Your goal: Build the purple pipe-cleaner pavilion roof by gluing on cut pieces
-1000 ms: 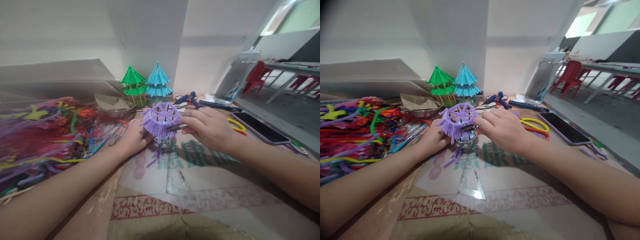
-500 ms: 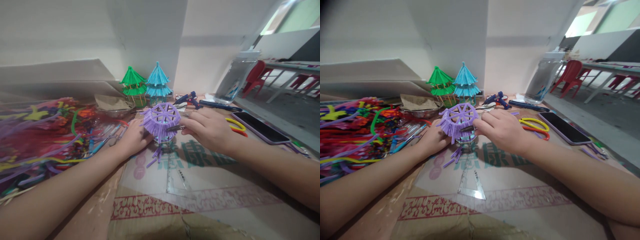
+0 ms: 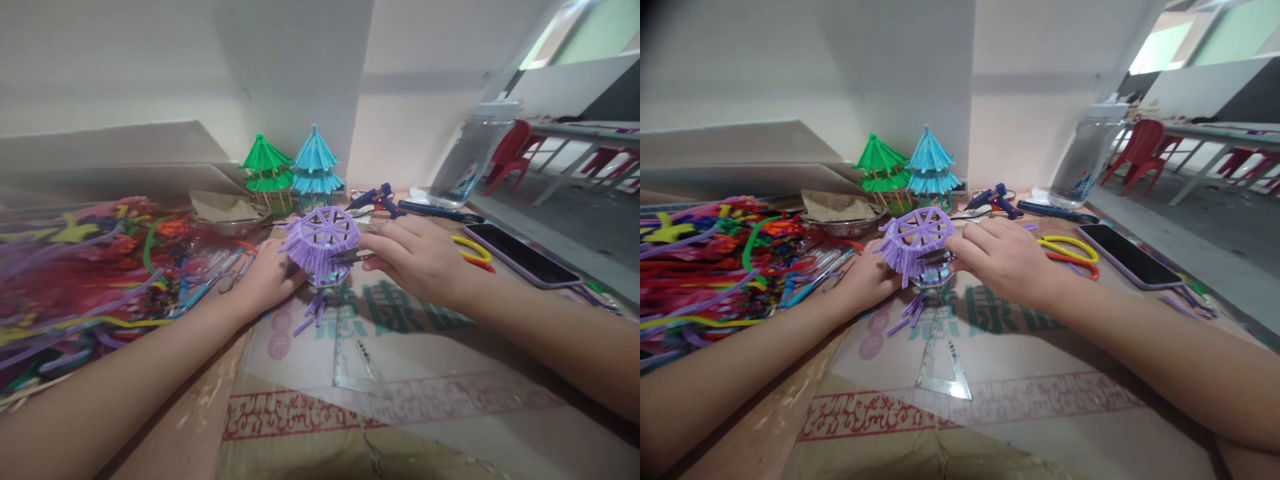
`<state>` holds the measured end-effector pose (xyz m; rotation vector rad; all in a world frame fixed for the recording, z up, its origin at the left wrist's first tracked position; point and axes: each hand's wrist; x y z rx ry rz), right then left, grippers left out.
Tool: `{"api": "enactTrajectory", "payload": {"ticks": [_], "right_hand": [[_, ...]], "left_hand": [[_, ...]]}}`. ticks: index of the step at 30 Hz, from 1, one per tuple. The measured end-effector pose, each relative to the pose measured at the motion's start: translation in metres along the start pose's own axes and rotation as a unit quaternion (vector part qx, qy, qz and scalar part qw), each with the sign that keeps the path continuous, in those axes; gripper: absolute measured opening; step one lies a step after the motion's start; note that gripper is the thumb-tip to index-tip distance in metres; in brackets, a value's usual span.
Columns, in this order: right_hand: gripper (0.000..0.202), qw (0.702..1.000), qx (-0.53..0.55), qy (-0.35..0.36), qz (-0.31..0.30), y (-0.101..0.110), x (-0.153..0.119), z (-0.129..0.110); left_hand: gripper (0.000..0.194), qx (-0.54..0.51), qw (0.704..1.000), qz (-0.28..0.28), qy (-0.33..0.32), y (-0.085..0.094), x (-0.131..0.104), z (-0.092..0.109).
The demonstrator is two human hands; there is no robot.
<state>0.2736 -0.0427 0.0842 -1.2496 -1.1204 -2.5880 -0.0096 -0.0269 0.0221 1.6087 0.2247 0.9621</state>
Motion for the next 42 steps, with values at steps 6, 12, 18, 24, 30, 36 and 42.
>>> {"api": "enactTrajectory", "payload": {"ticks": [6, 12, 18, 24, 30, 36, 42], "right_hand": [[0.026, 1.0, 0.002, -0.001, -0.004, -0.001, -0.001, 0.002], [0.02, 1.0, 0.003, 0.007, -0.002, 0.0, 0.001, -0.001], [0.031, 0.995, 0.08, -0.047, 0.021, 0.001, 0.001, 0.004], [0.034, 0.992, 0.089, -0.092, 0.002, -0.004, -0.001, 0.015], [0.031, 0.99, 0.109, -0.093, -0.005, -0.014, -0.006, 0.015], [0.031, 0.993, 0.097, -0.059, -0.016, -0.014, -0.005, 0.013], [0.04, 0.965, 0.202, -0.167, 0.016, -0.014, -0.009, 0.009]], "left_hand": [[0.032, -0.001, 1.0, -0.001, -0.009, 0.0, 0.0, -0.001], [0.03, 0.0, 1.0, 0.001, 0.0, -0.002, 0.0, -0.001], [0.03, -0.011, 1.0, -0.009, 0.013, 0.001, 0.003, 0.002], [0.027, -0.035, 0.999, -0.002, 0.0, 0.003, 0.005, 0.003], [0.024, -0.035, 0.999, 0.001, -0.004, 0.001, 0.005, 0.001], [0.026, -0.037, 0.999, 0.001, -0.013, 0.002, 0.005, 0.001], [0.025, -0.038, 0.999, -0.004, 0.003, 0.002, 0.005, 0.002]]}}
Point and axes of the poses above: each hand's wrist, its own x-axis towards the middle knuckle, its own y-axis out of the back of the hand, z = x × y, and after that the axes turned 11 degrees about -y, right-handed
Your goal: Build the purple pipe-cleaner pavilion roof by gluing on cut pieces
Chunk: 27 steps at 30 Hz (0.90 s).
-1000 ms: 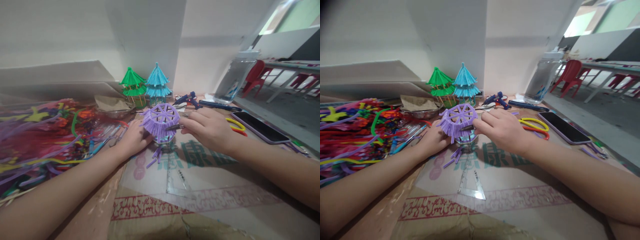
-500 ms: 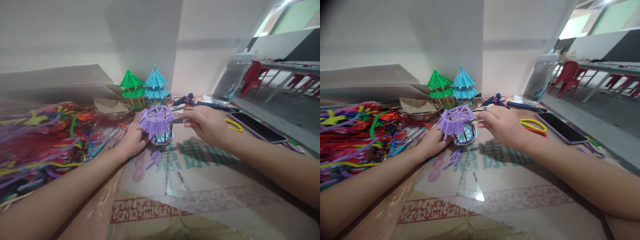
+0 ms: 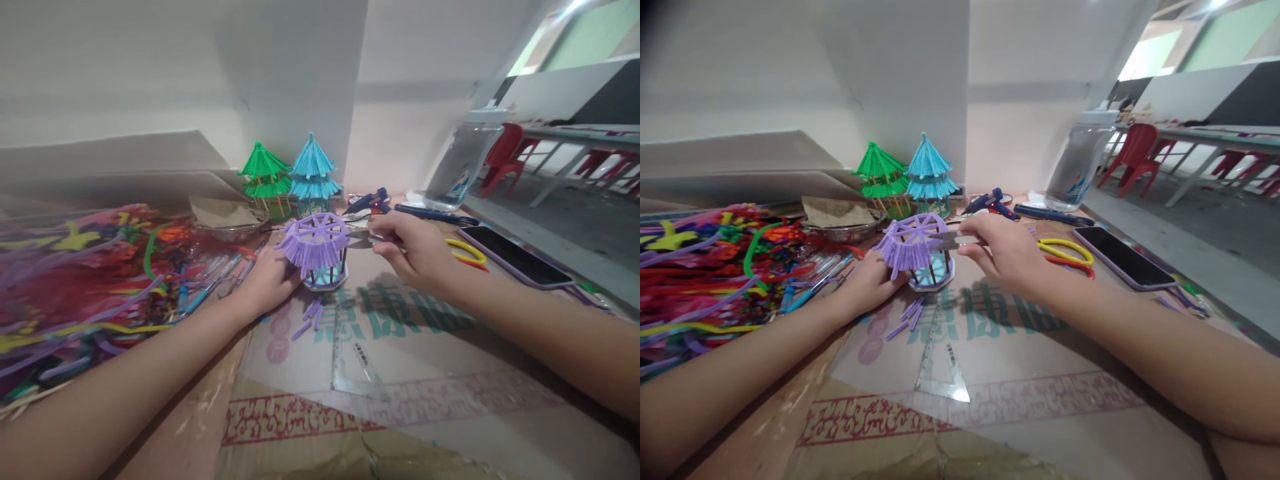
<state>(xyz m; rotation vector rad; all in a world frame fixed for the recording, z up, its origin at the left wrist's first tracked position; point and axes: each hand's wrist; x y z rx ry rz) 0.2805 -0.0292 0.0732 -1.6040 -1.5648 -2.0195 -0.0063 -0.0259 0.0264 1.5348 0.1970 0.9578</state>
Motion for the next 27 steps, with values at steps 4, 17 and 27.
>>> {"api": "enactTrajectory", "payload": {"ticks": [4, 17, 27], "right_hand": [[0.038, 0.993, 0.103, -0.061, 0.018, -0.017, -0.015, 0.007], [0.04, 0.954, -0.006, -0.186, -0.234, -0.05, -0.008, 0.035], [0.031, 0.965, 0.012, -0.192, -0.176, -0.057, -0.009, 0.041]], "left_hand": [[0.025, -0.031, 0.999, 0.025, -0.011, -0.001, 0.0, -0.002], [0.023, -0.028, 0.997, 0.036, 0.069, -0.007, 0.001, -0.01], [0.014, -0.042, 0.994, 0.064, 0.083, -0.01, 0.0, -0.009]]}}
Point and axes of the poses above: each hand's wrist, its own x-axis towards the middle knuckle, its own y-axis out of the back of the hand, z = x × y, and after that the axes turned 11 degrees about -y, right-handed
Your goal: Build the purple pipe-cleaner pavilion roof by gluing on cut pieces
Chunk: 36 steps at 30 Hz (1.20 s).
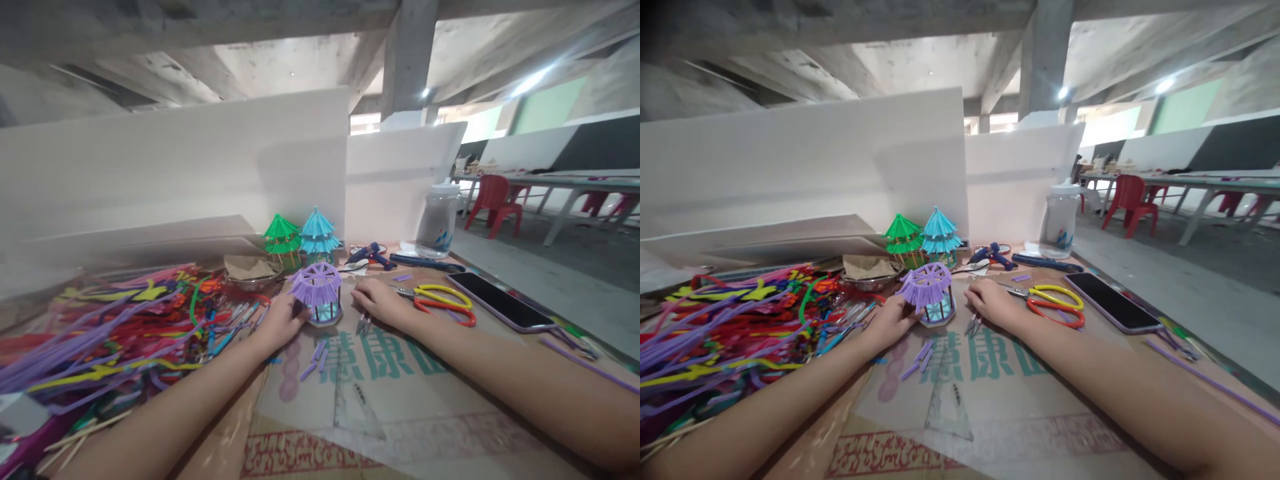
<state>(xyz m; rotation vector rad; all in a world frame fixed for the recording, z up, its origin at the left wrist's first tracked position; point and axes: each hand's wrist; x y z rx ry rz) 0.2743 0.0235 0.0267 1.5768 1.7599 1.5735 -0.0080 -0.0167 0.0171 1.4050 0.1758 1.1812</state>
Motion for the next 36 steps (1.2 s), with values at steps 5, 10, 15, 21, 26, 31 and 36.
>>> {"api": "enactTrajectory", "payload": {"ticks": [5, 10, 15, 21, 26, 31, 36], "right_hand": [[0.014, 0.994, 0.044, 0.0, 0.1, 0.004, -0.007, 0.001], [0.041, 0.947, -0.005, 0.234, 0.221, 0.017, -0.029, -0.018], [0.047, 0.918, -0.066, 0.328, 0.215, 0.02, -0.037, -0.04], [0.051, 0.933, -0.025, 0.286, 0.215, 0.011, -0.031, -0.039], [0.055, 0.934, -0.018, 0.293, 0.205, 0.01, -0.031, -0.039], [0.048, 0.936, -0.026, 0.29, 0.197, 0.013, -0.032, -0.04], [0.048, 0.938, -0.012, 0.287, 0.193, 0.014, -0.033, -0.04]], "left_hand": [[0.023, 0.003, 1.0, 0.01, -0.018, -0.003, -0.002, -0.003], [0.042, 0.015, 0.997, 0.017, -0.067, -0.007, -0.003, -0.008], [0.049, 0.039, 0.995, 0.02, -0.091, -0.007, -0.005, -0.01], [0.046, 0.081, 0.989, 0.037, -0.116, -0.005, -0.008, -0.006], [0.042, 0.103, 0.985, 0.04, -0.134, -0.003, -0.008, -0.002], [0.038, 0.119, 0.985, 0.03, -0.125, -0.004, -0.009, -0.003], [0.04, 0.109, 0.988, 0.022, -0.102, -0.004, -0.01, -0.003]]}}
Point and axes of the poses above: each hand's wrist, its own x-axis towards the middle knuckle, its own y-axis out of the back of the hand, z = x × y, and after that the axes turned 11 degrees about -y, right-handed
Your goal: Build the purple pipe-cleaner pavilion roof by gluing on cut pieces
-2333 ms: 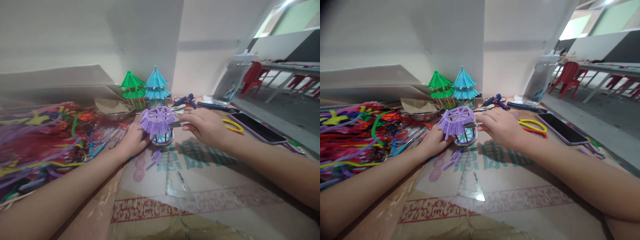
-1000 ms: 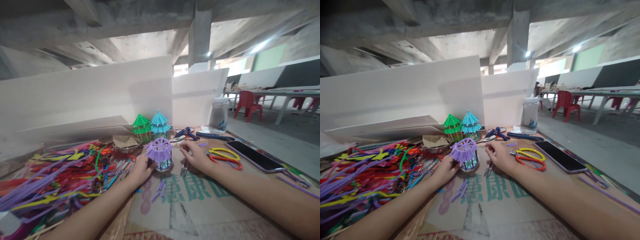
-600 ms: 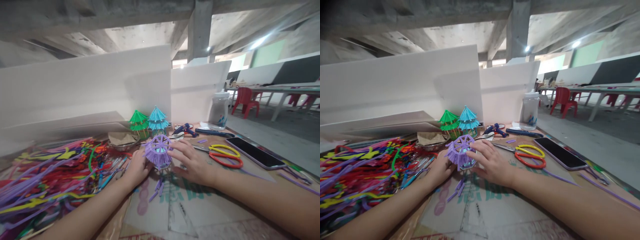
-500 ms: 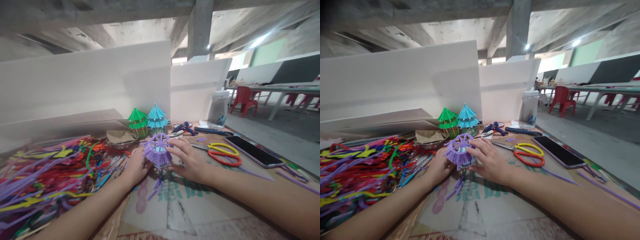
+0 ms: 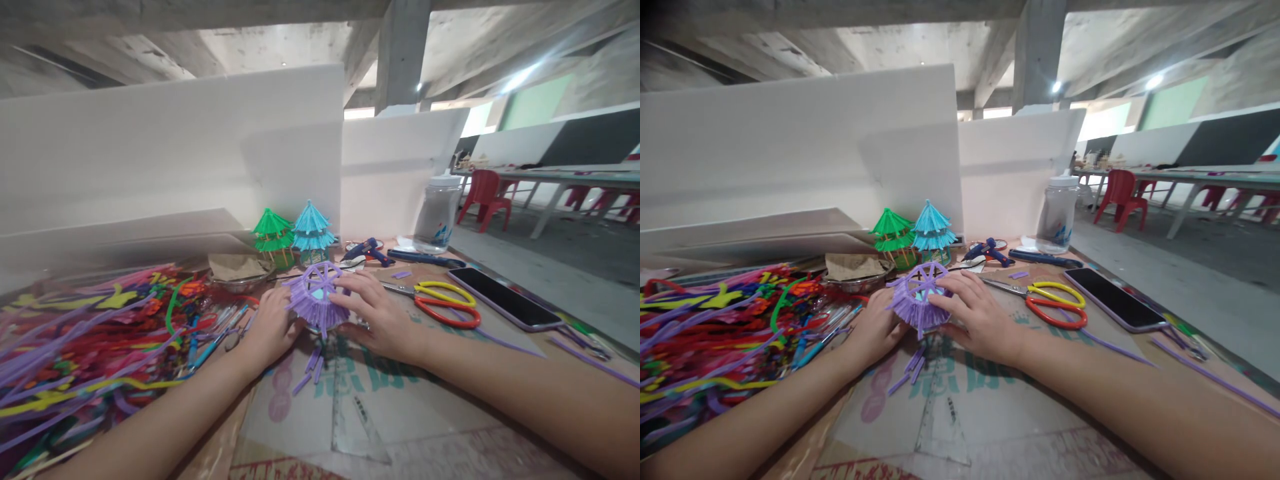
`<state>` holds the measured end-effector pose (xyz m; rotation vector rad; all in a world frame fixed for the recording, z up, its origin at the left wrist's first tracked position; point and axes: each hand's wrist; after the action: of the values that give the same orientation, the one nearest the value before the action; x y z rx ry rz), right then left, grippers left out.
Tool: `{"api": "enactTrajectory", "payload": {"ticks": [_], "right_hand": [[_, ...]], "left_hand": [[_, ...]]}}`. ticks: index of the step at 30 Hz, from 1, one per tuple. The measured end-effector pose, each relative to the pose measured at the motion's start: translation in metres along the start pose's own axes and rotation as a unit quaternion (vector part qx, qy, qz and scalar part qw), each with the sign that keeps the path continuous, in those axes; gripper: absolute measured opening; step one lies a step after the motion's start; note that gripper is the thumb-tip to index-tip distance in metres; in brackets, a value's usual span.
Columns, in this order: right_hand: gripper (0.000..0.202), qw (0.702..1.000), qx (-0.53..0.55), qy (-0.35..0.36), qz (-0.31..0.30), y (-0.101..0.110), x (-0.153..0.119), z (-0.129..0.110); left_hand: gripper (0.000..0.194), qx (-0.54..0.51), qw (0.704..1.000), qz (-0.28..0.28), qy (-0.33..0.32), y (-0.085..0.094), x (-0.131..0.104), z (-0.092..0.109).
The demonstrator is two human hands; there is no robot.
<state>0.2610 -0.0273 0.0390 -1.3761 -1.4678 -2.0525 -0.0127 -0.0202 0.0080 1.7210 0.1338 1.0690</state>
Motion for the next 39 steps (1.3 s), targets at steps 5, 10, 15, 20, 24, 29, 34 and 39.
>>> {"api": "enactTrajectory", "payload": {"ticks": [5, 10, 15, 20, 24, 29, 34, 39], "right_hand": [[0.064, 1.0, 0.011, -0.004, 0.006, 0.0, -0.001, 0.0], [0.058, 1.0, 0.005, -0.01, 0.001, 0.004, -0.001, 0.003], [0.021, 0.998, 0.045, -0.011, 0.035, 0.007, 0.0, 0.003], [0.015, 0.996, 0.05, -0.04, 0.066, 0.006, 0.001, 0.005], [0.011, 0.997, 0.059, -0.045, 0.031, 0.011, 0.003, 0.005], [0.019, 1.0, 0.017, 0.005, -0.022, 0.016, 0.001, -0.003], [0.024, 0.999, 0.001, 0.032, -0.02, 0.014, -0.002, -0.006], [0.029, 1.0, 0.004, 0.01, -0.025, 0.011, -0.002, -0.004]], "left_hand": [[0.041, -0.015, 1.0, -0.001, -0.006, 0.001, 0.002, 0.001], [0.043, -0.034, 0.999, -0.005, 0.011, 0.0, 0.002, 0.001], [0.038, -0.053, 0.998, -0.023, 0.029, 0.001, 0.003, 0.0], [0.035, -0.092, 0.994, -0.048, 0.046, 0.003, 0.006, 0.001], [0.036, -0.093, 0.994, -0.046, 0.047, 0.004, 0.007, 0.001], [0.036, -0.079, 0.995, -0.043, 0.042, 0.001, 0.005, -0.002], [0.036, -0.073, 0.995, -0.048, 0.046, -0.001, 0.004, -0.003], [0.034, -0.062, 0.996, -0.041, 0.048, -0.002, 0.004, -0.002]]}}
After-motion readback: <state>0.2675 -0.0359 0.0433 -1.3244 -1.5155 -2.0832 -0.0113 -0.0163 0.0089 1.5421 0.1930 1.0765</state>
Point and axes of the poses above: each hand's wrist, its own x-axis towards the middle knuckle, its own y-axis out of the back of the hand, z = x × y, and after that the axes turned 11 degrees about -y, right-handed
